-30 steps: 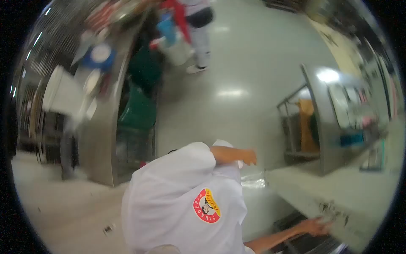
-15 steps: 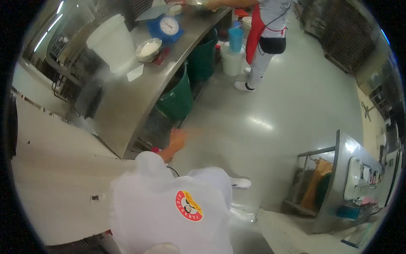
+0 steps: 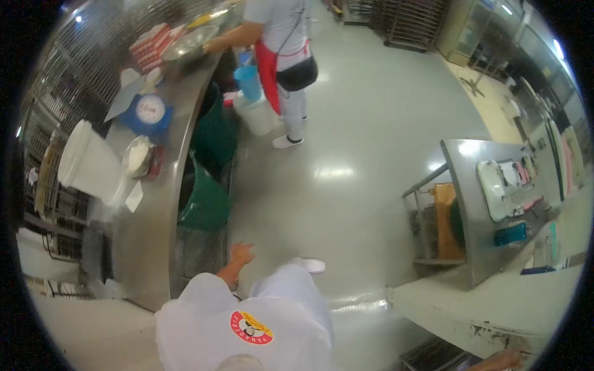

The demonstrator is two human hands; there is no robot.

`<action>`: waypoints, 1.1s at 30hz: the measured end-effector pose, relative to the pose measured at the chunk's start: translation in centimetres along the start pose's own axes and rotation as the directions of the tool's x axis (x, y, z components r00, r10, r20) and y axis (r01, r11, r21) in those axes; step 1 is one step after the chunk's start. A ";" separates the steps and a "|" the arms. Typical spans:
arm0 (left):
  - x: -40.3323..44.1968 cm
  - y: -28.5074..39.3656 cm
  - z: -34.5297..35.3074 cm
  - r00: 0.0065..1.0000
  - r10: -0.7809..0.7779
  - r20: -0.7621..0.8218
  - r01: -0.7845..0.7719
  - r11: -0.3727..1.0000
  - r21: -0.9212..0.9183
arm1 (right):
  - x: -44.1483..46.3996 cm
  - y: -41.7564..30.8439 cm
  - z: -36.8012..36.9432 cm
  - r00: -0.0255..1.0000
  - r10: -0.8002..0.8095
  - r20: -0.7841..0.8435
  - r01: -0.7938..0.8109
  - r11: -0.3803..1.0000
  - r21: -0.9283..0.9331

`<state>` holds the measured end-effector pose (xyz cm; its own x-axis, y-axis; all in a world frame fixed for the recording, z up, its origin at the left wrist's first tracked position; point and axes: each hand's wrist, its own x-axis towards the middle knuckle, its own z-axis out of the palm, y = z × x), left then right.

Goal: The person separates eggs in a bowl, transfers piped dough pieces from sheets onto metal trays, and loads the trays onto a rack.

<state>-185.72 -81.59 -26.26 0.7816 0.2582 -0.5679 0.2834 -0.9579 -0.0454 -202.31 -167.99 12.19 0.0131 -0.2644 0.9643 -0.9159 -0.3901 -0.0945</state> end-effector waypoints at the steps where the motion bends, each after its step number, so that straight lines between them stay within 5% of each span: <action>1: 1.2 1.5 -0.9 0.997 0.060 -0.054 -0.066 0.991 -0.119 | 1.4 -0.5 0.4 0.999 0.002 -0.034 -0.002 1.000 0.011; 2: 2.1 2.8 -1.8 0.988 0.108 -0.111 -0.131 0.964 -0.232 | 2.2 -1.2 0.9 0.999 0.001 -0.052 0.000 1.000 0.023; 7: 4.5 8.1 -5.8 0.951 0.200 -0.234 -0.243 0.956 -0.168 | 0.6 -0.7 3.3 1.000 0.016 -0.017 -0.014 0.993 0.119; 11: 5.9 9.1 -5.0 0.959 0.240 -0.148 -0.265 0.948 -0.178 | -1.0 -0.6 0.7 0.946 0.117 0.302 -0.144 0.987 0.071; 13: 6.5 8.7 -4.8 0.968 0.243 -0.063 -0.250 0.958 -0.142 | -1.4 -1.0 -0.5 0.977 0.041 0.210 -0.069 0.989 0.131; 16: 6.8 7.5 -4.0 0.981 0.190 0.048 -0.187 0.980 -0.062 | -3.2 0.7 -0.1 0.948 0.006 0.320 -0.027 0.998 0.061; 19: 7.4 7.0 -4.3 0.986 0.128 0.103 -0.122 0.991 -0.062 | -6.1 3.3 1.6 0.923 -0.100 0.371 -0.006 0.961 0.275; 21: 7.4 6.6 -4.8 0.986 0.095 0.137 -0.080 0.991 -0.109 | -10.0 5.8 5.4 0.899 -0.369 0.236 0.332 0.926 0.181; 22: 7.5 6.4 -5.3 0.984 0.119 0.134 -0.101 0.986 -0.131 | -12.3 4.4 4.4 0.924 -0.216 0.316 0.135 0.956 0.260; 26: 10.1 5.8 -5.1 0.973 0.175 0.150 -0.159 0.981 -0.114 | -20.0 4.2 3.4 0.848 -0.210 0.487 -0.053 0.880 0.472; 28: 11.0 6.2 -4.9 0.978 0.166 0.124 -0.150 0.981 -0.125 | -22.1 2.4 0.4 0.626 -0.194 0.755 -0.227 0.881 0.415; 29: 11.3 6.2 -4.7 0.983 0.152 0.100 -0.138 0.981 -0.135 | -22.2 1.7 -0.8 0.626 -0.197 0.755 -0.223 0.882 0.415; 30: 11.7 6.2 -4.6 0.983 0.149 0.103 -0.134 0.982 -0.136 | -20.9 -1.1 -3.0 0.609 -0.046 0.792 -0.404 0.841 0.359; 32: 12.4 5.9 -4.7 0.983 0.160 0.089 -0.136 0.964 -0.227 | -19.9 -1.6 -2.0 0.468 0.329 0.820 -0.858 0.393 0.332; 33: 13.1 5.5 -4.3 0.985 0.150 0.090 -0.125 0.964 -0.234 | -19.0 -2.1 -1.7 0.468 0.317 0.825 -0.856 0.392 0.335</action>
<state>-171.56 -82.98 -30.39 0.7623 0.0996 -0.6396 0.3054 -0.9265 0.2197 -201.30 -160.66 -5.51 0.0466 -0.9749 0.2175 -0.2362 -0.2223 -0.9459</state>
